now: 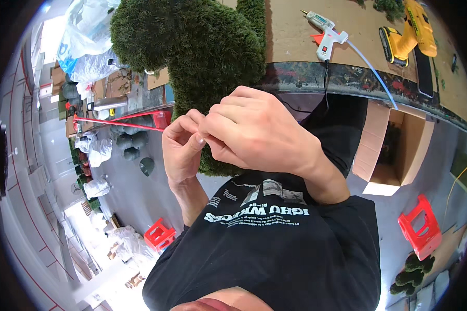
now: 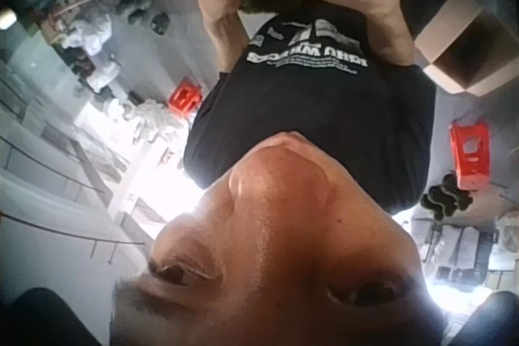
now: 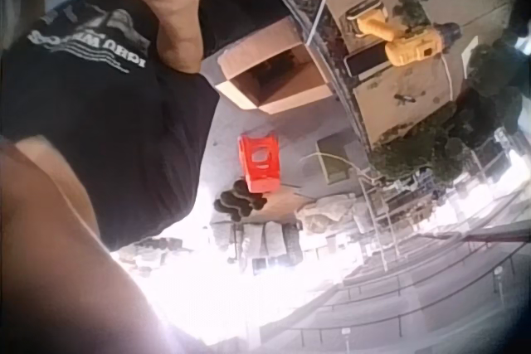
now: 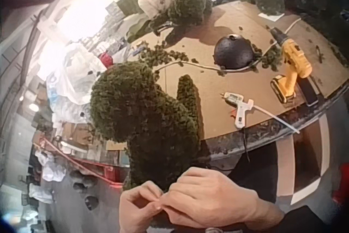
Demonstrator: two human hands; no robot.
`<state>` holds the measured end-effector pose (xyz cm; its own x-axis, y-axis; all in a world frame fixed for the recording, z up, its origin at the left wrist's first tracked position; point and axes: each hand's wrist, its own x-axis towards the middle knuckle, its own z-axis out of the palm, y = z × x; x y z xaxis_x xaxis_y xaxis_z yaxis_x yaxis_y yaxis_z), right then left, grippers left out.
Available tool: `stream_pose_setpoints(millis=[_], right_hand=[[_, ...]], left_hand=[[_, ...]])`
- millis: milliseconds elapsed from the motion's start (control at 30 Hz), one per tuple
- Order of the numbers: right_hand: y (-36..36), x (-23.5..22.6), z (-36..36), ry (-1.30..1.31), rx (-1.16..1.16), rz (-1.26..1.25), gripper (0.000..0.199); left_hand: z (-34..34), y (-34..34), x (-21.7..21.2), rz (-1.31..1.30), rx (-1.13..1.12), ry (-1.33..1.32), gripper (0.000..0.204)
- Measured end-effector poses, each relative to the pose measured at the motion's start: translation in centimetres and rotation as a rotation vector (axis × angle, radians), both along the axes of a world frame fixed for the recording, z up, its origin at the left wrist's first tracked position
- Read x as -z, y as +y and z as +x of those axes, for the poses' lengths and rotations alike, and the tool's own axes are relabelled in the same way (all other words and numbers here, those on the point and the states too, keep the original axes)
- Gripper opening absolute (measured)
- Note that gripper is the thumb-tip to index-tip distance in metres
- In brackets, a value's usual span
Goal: Assembling a decorative moss-covered model landscape piece using a glue gun and a drill.
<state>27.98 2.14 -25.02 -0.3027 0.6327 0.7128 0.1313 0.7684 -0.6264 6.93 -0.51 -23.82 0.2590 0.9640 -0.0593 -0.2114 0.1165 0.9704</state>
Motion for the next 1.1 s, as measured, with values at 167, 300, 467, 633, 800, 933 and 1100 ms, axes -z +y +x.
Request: stream_pose_setpoints(millis=[167,300,467,633,800,933,1100], right_hand=[[0.1,0.2,-0.4,0.073,-0.014,-0.03,0.019],[0.3,0.4,-0.4,0.188,-0.128,-0.137,0.021],[0.1,0.3,-0.3,0.261,-0.206,-0.287,0.018],[0.1,0.3,-0.2,0.302,-0.286,-0.363,0.014],[0.1,0.3,-0.3,0.293,-0.274,-0.35,0.014],[0.1,0.7,-0.3,0.279,-0.275,-0.393,0.014],[-0.1,-0.1,-0.3,0.32,-0.327,-0.52,0.012]], left_hand=[[0.2,0.0,0.4,-0.024,0.017,-0.071,0.013],[1.3,-0.3,0.2,-0.062,0.036,-0.17,0.016],[1.4,-0.5,0.9,-0.128,0.054,-0.3,0.02],[1.2,-0.5,0.9,-0.156,0.089,-0.357,0.023],[1.0,-0.6,0.9,-0.134,0.037,-0.335,0.021],[1.7,-0.8,0.0,0.007,-0.073,-0.276,0.018],[1.3,-0.7,-0.3,0.59,-0.183,0.244,0.028]])
